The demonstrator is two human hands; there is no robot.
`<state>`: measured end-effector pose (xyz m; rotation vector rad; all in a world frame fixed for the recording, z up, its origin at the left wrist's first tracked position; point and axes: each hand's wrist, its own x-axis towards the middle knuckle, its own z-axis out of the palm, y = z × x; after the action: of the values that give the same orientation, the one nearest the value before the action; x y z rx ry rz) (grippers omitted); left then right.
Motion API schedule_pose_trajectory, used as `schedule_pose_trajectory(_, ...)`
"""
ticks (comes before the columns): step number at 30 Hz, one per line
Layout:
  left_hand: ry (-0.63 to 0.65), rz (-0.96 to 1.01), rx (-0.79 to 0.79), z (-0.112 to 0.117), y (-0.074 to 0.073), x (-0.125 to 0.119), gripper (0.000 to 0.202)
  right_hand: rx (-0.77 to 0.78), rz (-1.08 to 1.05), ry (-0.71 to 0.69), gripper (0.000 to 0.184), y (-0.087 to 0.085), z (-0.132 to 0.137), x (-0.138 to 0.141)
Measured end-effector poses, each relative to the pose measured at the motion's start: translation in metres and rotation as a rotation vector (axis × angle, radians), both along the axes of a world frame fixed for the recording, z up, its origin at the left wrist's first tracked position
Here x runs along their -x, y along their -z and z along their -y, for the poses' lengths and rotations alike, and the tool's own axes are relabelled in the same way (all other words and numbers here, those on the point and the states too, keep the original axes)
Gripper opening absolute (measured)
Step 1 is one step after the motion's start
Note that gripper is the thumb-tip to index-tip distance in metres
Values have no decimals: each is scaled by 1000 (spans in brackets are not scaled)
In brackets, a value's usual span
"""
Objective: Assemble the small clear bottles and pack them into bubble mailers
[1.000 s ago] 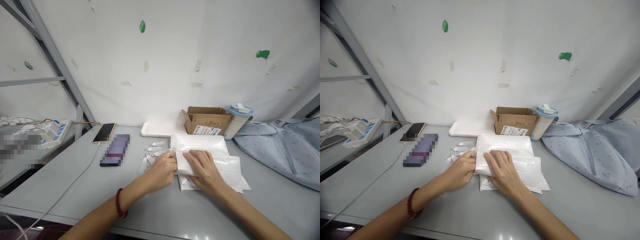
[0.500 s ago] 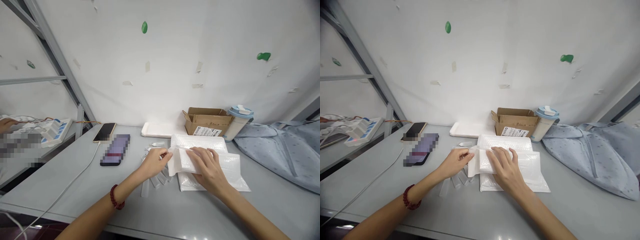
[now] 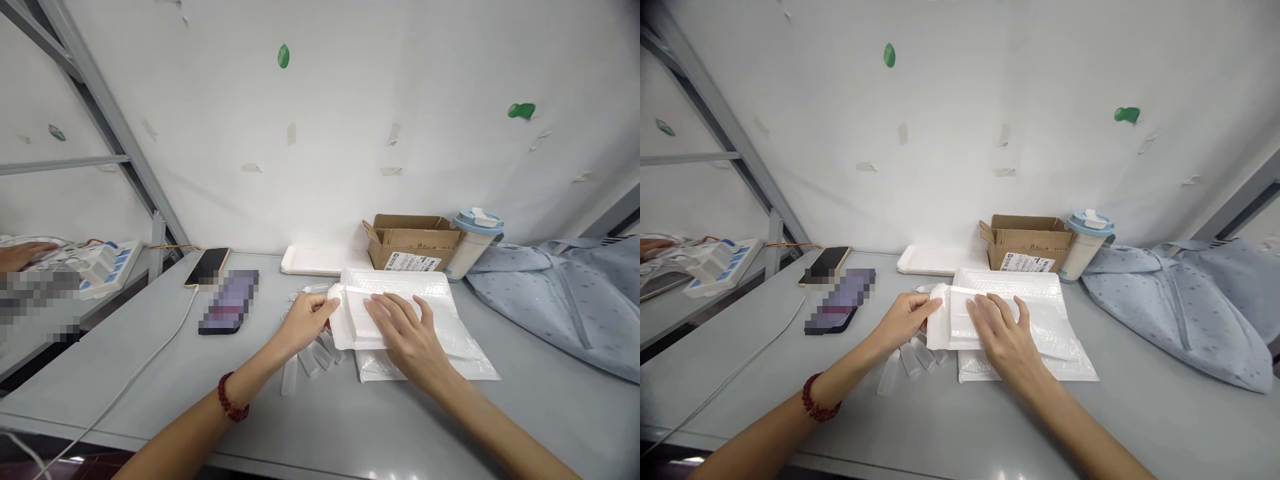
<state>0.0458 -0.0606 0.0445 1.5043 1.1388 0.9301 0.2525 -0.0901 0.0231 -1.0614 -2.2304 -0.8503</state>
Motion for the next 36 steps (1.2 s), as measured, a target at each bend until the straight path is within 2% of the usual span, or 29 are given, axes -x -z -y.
schedule_pose_trajectory(6,-11,46,-126,3,-2,-2,45,31,25,0,54,1,2,1)
schedule_pose_trajectory(10,16,40,-201,7,-2,-3,34,54,8,-56,50,1,2,0)
schedule_pose_trajectory(13,37,-161,-456,12,2,-3,24,60,-30,-80,42,0,2,1)
schedule_pose_trajectory(16,81,-374,-718,13,9,-3,33,43,-63,-105,37,-2,2,2)
schedule_pose_trajectory(19,119,-479,-837,11,14,-3,39,6,-85,-130,32,-4,3,3)
schedule_pose_trajectory(21,133,-440,-870,10,14,-4,35,-20,-99,-136,28,-6,4,4)
schedule_pose_trajectory(24,102,-301,-788,11,10,-8,23,-91,-145,-109,21,-11,8,4)
schedule_pose_trajectory(26,62,-227,-617,15,7,-11,20,-186,-214,-67,26,-15,11,4)
schedule_pose_trajectory(29,80,-100,-279,20,3,-15,30,-245,-251,-20,40,-20,14,4)
schedule_pose_trajectory(32,159,53,-35,22,0,-18,32,-162,-212,-29,38,-21,14,6)
schedule_pose_trajectory(36,243,181,159,20,2,-22,32,52,-206,-47,20,-16,12,9)
